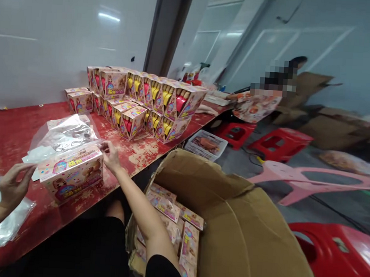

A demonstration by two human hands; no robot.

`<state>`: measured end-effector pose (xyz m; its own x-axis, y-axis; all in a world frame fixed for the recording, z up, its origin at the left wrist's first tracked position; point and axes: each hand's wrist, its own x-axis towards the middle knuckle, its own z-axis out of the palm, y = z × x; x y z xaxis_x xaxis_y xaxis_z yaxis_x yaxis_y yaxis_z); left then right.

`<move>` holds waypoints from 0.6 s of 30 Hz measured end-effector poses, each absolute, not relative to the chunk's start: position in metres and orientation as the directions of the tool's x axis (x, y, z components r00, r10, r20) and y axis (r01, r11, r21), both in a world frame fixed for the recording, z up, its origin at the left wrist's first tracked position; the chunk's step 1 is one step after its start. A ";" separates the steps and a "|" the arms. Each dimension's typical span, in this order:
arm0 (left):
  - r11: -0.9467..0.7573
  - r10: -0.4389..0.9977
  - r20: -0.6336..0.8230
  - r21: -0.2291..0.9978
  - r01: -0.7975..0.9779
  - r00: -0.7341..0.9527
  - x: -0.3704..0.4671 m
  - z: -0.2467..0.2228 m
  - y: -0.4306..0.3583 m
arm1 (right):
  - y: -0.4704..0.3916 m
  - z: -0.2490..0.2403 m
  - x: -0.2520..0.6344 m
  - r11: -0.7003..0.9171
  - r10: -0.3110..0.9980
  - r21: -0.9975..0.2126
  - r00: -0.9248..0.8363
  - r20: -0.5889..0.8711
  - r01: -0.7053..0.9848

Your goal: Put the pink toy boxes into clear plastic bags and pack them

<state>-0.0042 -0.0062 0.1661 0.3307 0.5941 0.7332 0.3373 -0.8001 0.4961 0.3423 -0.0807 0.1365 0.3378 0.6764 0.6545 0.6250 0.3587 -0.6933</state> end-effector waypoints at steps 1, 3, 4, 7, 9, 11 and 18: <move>-0.841 0.524 0.796 0.428 0.331 0.303 -0.005 0.168 -0.011 | -0.083 0.135 0.340 0.374 0.671 -0.702 0.346 0.656 0.606; -0.899 0.396 0.870 0.303 0.316 0.294 -0.007 0.168 -0.018 | -0.090 0.131 0.336 0.403 0.664 -0.711 0.351 0.660 0.575; -0.915 0.349 0.890 0.256 0.313 0.294 -0.008 0.167 -0.021 | -0.095 0.130 0.335 0.418 0.662 -0.712 0.347 0.664 0.565; -0.937 0.260 0.909 0.155 0.314 0.325 -0.014 0.160 -0.027 | -0.113 0.129 0.334 0.450 0.659 -0.700 0.323 0.679 0.554; -0.955 0.206 0.900 0.100 0.278 0.383 -0.020 0.156 -0.028 | -0.126 0.131 0.335 0.463 0.664 -0.689 0.297 0.686 0.558; -0.972 0.127 0.874 0.015 0.235 0.469 -0.028 0.152 -0.024 | -0.136 0.134 0.336 0.468 0.678 -0.679 0.262 0.686 0.565; -0.984 -0.018 0.720 -0.135 0.114 0.694 -0.048 0.136 -0.012 | -0.152 0.126 0.322 0.387 0.788 -0.814 0.302 0.536 0.433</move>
<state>-0.0483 -0.0120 0.1357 0.6939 -0.0182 0.7198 0.1144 -0.9842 -0.1351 0.3218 -0.1519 0.1257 0.3017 0.7884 0.5360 0.4335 0.3873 -0.8137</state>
